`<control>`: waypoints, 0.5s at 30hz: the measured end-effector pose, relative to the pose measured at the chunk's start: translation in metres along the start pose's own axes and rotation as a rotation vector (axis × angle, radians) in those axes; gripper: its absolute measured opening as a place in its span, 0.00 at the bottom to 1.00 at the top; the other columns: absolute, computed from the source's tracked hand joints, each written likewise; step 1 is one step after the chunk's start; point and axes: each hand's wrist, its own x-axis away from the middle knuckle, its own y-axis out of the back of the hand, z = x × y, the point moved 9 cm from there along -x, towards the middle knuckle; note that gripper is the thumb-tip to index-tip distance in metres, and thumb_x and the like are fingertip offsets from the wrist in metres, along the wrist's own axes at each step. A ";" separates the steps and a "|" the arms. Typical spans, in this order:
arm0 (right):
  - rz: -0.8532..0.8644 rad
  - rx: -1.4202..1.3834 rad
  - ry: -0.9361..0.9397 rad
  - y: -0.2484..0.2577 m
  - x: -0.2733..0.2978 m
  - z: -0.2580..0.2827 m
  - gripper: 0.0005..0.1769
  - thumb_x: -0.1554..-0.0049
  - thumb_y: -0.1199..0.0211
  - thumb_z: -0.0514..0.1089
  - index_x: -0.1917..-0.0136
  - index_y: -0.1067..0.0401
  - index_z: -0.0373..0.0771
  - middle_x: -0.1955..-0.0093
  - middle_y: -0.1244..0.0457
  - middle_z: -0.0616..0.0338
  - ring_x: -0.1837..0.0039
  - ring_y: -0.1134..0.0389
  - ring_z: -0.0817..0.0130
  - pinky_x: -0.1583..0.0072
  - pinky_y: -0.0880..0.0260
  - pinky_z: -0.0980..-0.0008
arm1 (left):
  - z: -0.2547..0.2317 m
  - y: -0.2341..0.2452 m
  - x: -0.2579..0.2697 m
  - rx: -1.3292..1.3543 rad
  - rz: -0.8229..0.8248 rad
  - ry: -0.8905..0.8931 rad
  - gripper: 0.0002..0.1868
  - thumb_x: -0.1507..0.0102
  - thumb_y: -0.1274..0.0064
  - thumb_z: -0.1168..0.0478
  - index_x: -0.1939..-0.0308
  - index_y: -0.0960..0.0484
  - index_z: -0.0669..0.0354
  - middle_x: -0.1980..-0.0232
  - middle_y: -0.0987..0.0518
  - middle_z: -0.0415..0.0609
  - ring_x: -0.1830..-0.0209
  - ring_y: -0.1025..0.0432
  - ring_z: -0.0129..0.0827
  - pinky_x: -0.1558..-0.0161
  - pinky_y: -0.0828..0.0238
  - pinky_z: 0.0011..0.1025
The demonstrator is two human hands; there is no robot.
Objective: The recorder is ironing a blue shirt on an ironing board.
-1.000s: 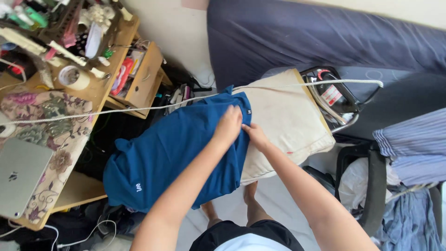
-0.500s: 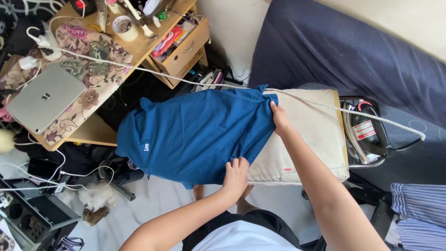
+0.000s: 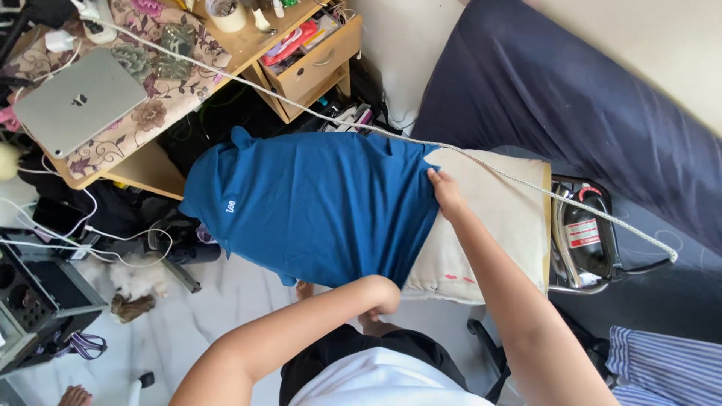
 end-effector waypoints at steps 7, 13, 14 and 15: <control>-0.019 0.088 0.226 0.028 -0.039 0.035 0.21 0.35 0.42 0.54 0.43 0.24 0.34 0.50 0.31 0.61 0.48 0.34 0.71 0.43 0.35 0.68 | -0.102 0.112 -0.024 0.290 -0.309 -0.459 0.22 0.32 0.56 0.56 0.69 0.13 0.67 0.72 0.14 0.51 0.73 0.19 0.40 0.63 0.22 0.39; -0.188 0.436 0.285 0.044 -0.027 0.092 0.24 0.34 0.41 0.55 0.36 0.26 0.34 0.56 0.32 0.56 0.55 0.37 0.69 0.49 0.36 0.65 | -0.032 0.138 -0.008 0.489 -0.553 -0.639 0.19 0.37 0.51 0.62 0.43 0.21 0.62 0.60 0.13 0.53 0.60 0.20 0.37 0.56 0.26 0.35; -0.203 0.448 0.398 0.045 -0.038 0.087 0.24 0.34 0.40 0.55 0.37 0.26 0.33 0.55 0.32 0.60 0.53 0.36 0.73 0.48 0.36 0.68 | -0.011 0.148 0.002 0.579 -0.603 -0.645 0.18 0.35 0.52 0.62 0.42 0.21 0.61 0.58 0.13 0.53 0.60 0.19 0.36 0.55 0.24 0.34; -0.218 0.459 0.508 0.046 -0.047 0.079 0.24 0.34 0.38 0.54 0.38 0.27 0.31 0.55 0.32 0.64 0.52 0.34 0.76 0.46 0.36 0.71 | 0.010 0.155 0.013 0.670 -0.647 -0.649 0.17 0.34 0.53 0.62 0.42 0.21 0.60 0.56 0.13 0.53 0.59 0.18 0.36 0.54 0.21 0.32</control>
